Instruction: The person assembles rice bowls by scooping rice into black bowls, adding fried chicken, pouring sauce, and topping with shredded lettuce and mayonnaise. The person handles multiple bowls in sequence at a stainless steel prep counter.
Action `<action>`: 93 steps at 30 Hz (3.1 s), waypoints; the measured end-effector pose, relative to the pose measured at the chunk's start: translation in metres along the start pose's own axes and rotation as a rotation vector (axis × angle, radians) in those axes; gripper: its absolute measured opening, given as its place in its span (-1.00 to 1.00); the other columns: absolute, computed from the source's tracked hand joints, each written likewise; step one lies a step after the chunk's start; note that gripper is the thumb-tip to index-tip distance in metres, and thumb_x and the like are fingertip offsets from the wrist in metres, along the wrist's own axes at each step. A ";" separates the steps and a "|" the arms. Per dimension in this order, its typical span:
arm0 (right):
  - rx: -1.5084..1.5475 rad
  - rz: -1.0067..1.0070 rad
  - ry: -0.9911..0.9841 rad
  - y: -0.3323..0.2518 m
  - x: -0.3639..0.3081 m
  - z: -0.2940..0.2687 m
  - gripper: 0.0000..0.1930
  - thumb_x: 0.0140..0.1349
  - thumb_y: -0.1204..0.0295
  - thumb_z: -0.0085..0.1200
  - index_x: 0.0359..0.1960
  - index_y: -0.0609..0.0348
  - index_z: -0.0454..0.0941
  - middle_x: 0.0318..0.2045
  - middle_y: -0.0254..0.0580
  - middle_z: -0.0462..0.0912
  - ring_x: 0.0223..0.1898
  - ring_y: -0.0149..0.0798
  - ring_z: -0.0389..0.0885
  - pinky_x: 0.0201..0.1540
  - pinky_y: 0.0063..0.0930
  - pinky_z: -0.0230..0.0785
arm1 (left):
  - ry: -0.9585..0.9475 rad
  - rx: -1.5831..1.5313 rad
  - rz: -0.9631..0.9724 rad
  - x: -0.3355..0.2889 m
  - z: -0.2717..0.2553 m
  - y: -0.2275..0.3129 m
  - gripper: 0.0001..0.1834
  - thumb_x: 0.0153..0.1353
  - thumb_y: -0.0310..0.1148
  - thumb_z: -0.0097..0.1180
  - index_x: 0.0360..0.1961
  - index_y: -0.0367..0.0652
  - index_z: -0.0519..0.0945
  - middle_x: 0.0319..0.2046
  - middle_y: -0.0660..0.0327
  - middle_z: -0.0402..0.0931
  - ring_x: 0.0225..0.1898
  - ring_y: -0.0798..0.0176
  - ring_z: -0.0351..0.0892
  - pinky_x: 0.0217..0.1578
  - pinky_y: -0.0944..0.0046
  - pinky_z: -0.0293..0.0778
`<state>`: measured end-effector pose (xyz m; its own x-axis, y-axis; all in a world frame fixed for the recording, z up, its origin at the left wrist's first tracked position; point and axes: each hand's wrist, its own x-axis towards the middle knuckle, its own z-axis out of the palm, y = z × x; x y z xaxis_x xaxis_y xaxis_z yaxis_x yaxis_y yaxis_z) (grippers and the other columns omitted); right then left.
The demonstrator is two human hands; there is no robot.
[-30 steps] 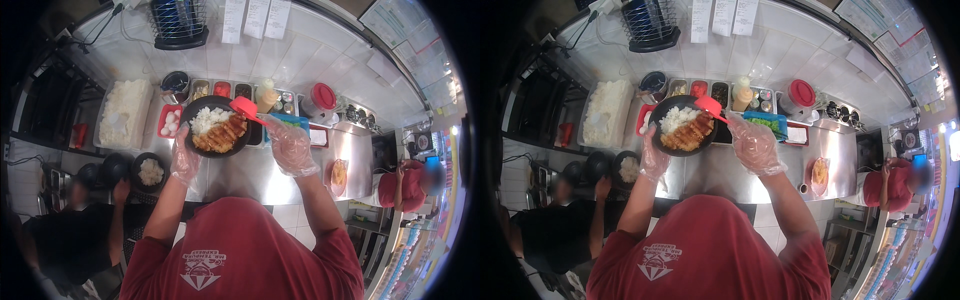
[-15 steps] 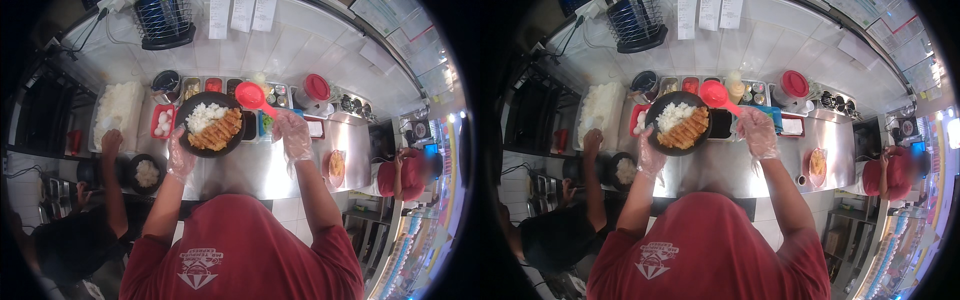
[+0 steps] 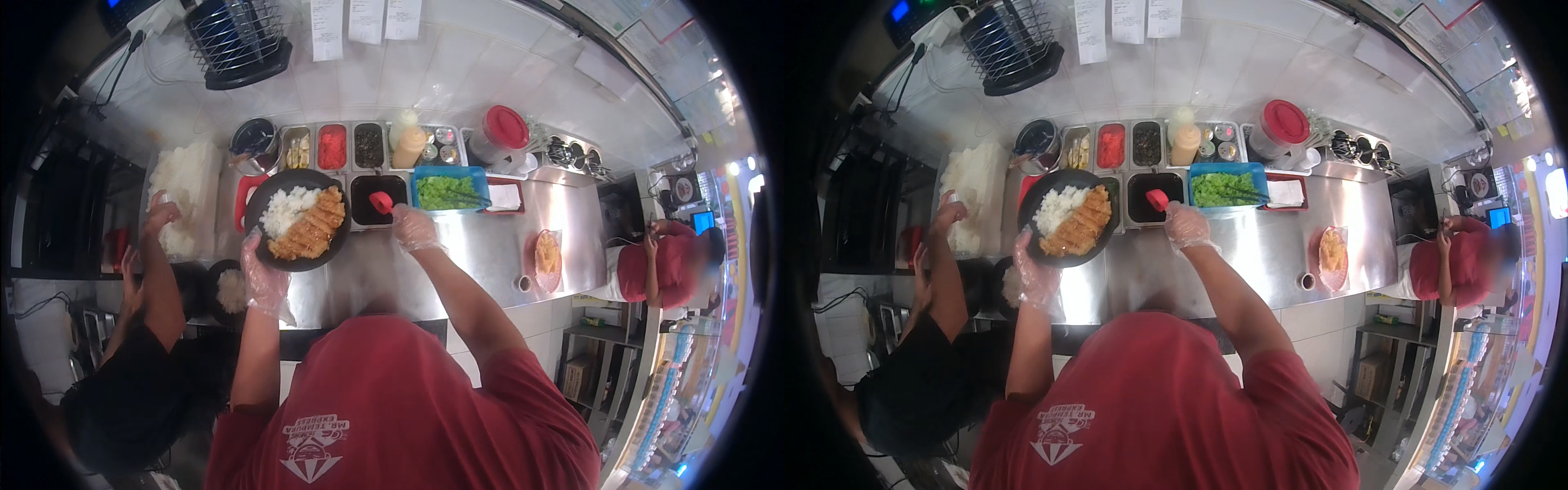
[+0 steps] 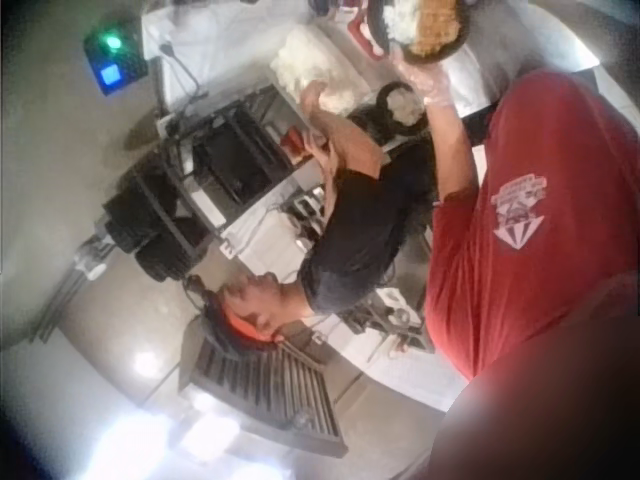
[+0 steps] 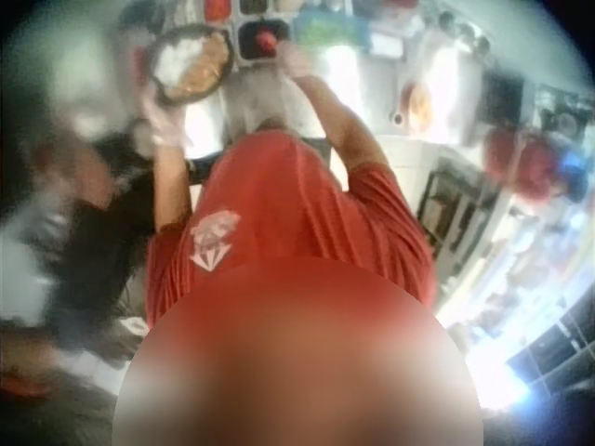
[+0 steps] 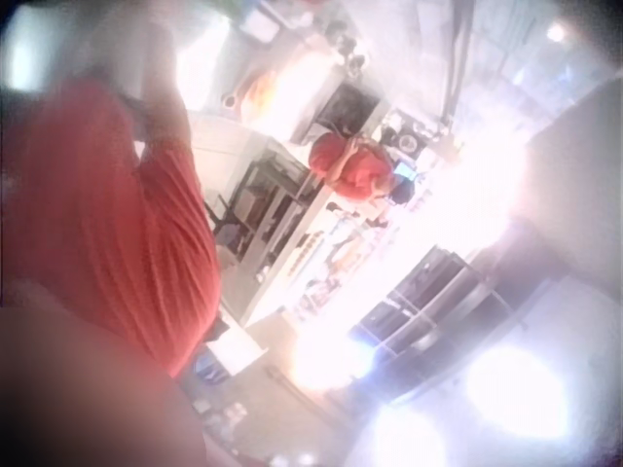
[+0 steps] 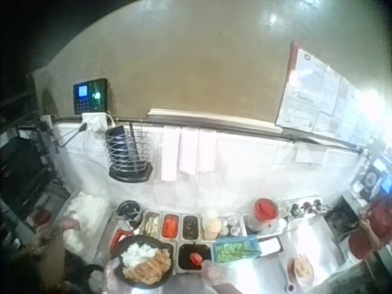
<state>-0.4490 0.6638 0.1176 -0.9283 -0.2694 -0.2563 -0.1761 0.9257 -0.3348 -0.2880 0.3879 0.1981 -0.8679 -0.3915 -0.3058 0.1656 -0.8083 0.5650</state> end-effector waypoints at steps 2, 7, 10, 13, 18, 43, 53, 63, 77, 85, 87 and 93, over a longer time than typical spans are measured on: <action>-0.007 -0.030 -0.012 0.001 0.001 0.003 -0.72 0.45 0.28 -0.14 -0.13 0.11 0.62 -0.18 0.14 0.74 -0.07 0.21 0.72 0.00 0.11 0.53 | -0.006 0.013 -0.008 -0.003 0.006 0.002 -0.38 0.34 -0.11 0.09 0.35 -0.21 0.43 0.32 0.09 0.47 0.35 0.04 0.45 0.38 0.01 0.36; 0.075 -0.046 -0.014 0.014 0.012 0.015 -0.72 0.45 0.25 -0.09 -0.12 0.10 0.64 -0.17 0.14 0.73 -0.08 0.24 0.70 -0.01 0.09 0.53 | 0.009 -0.006 -0.001 0.001 -0.002 -0.001 -0.37 0.34 -0.13 0.10 0.36 -0.23 0.42 0.32 0.09 0.46 0.36 0.06 0.44 0.39 0.02 0.35; 0.218 0.031 0.042 0.019 0.012 0.019 -0.71 0.47 0.25 -0.09 -0.12 0.11 0.67 -0.16 0.16 0.73 -0.07 0.23 0.70 0.01 0.03 0.54 | 0.013 0.026 0.012 0.003 -0.003 -0.001 -0.39 0.36 -0.14 0.12 0.35 -0.23 0.42 0.30 0.12 0.47 0.35 0.07 0.45 0.39 0.02 0.35; 0.553 0.104 0.116 0.032 0.001 0.009 -0.73 0.46 0.26 -0.01 -0.14 0.14 0.69 -0.23 0.09 0.72 -0.15 0.13 0.68 -0.06 -0.07 0.52 | 0.012 0.029 0.010 0.008 -0.004 -0.002 -0.41 0.39 -0.15 0.10 0.36 -0.23 0.41 0.30 0.12 0.48 0.34 0.09 0.45 0.38 0.03 0.36; 0.935 0.227 0.062 0.025 -0.028 -0.058 -0.74 0.50 0.28 0.06 -0.20 0.18 0.70 -0.58 -0.36 0.54 -0.54 -0.46 0.47 -0.43 -0.47 0.32 | -0.067 0.028 -0.006 0.017 0.003 -0.011 -0.44 0.42 -0.17 0.06 0.35 -0.22 0.41 0.29 0.13 0.49 0.33 0.12 0.47 0.37 0.05 0.37; 0.764 -0.244 -0.073 -0.100 -0.112 -0.147 -0.77 0.52 0.40 0.06 0.03 0.22 0.69 -0.50 -0.31 0.58 -0.46 -0.46 0.48 -0.35 -0.47 0.38 | -0.093 -0.004 -0.089 0.022 0.024 -0.026 -0.48 0.46 -0.15 0.05 0.35 -0.14 0.42 0.29 0.19 0.49 0.33 0.16 0.48 0.36 0.05 0.39; 0.628 -0.350 0.178 -0.054 -0.082 -0.154 -0.78 0.49 0.46 0.03 0.02 0.22 0.69 -0.50 -0.37 0.60 -0.48 -0.49 0.47 -0.40 -0.50 0.34 | -0.056 0.028 -0.077 0.019 0.022 -0.020 -0.50 0.44 -0.15 0.04 0.29 -0.17 0.48 0.24 0.15 0.55 0.28 0.14 0.53 0.35 0.05 0.39; 1.521 0.239 -0.100 0.000 -0.054 -0.105 -0.80 0.49 0.35 0.07 -0.06 0.24 0.58 -0.53 -0.26 0.55 -0.57 -0.34 0.48 -0.48 -0.46 0.36 | -0.081 0.030 -0.201 0.001 -0.033 -0.029 -0.50 0.43 -0.16 0.04 0.26 -0.26 0.51 0.21 0.10 0.57 0.26 0.11 0.55 0.35 0.08 0.39; 1.352 0.672 -0.366 0.008 -0.026 0.030 -0.65 0.47 0.16 0.09 -0.01 0.22 0.63 -0.29 -0.05 0.75 -0.49 -0.27 0.68 -0.39 -0.35 0.57 | 0.090 0.322 -0.470 -0.037 -0.175 -0.112 -0.68 0.23 -0.34 0.09 -0.04 -0.28 0.59 -0.08 0.04 0.63 0.02 0.05 0.64 0.14 0.06 0.54; -0.003 0.045 0.395 0.151 -0.036 -0.083 -0.62 0.32 0.19 0.09 0.10 -0.03 0.68 0.02 0.03 0.72 0.13 0.08 0.66 0.20 -0.11 0.50 | 0.079 0.575 -0.716 -0.006 -0.126 -0.169 -0.70 0.16 -0.31 0.10 -0.11 -0.22 0.60 -0.19 0.09 0.61 -0.10 0.08 0.62 0.03 0.04 0.57; -0.124 0.102 0.287 0.166 -0.014 -0.108 -0.65 0.30 0.24 0.10 0.07 0.00 0.68 0.05 0.03 0.71 0.14 0.05 0.65 0.20 -0.11 0.50 | 0.093 0.697 -0.756 0.003 -0.133 -0.193 -0.64 0.14 -0.22 0.13 -0.08 -0.19 0.60 -0.18 0.16 0.58 -0.13 0.15 0.55 -0.02 0.13 0.49; -0.261 0.114 -0.016 0.223 0.055 -0.082 -0.73 0.27 0.34 0.12 -0.09 0.15 0.74 -0.03 0.06 0.75 0.06 0.03 0.73 0.08 -0.11 0.59 | -0.176 0.956 -0.756 0.020 -0.124 -0.249 -0.50 0.14 -0.17 0.12 0.08 -0.18 0.57 -0.04 0.17 0.54 -0.01 0.19 0.47 0.02 0.17 0.41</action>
<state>-0.5663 0.8774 0.1036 -0.9421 -0.1620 -0.2936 -0.1513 0.9867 -0.0589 -0.2886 0.5268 -0.0443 -0.6598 0.1595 -0.7343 -0.7514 -0.1299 0.6469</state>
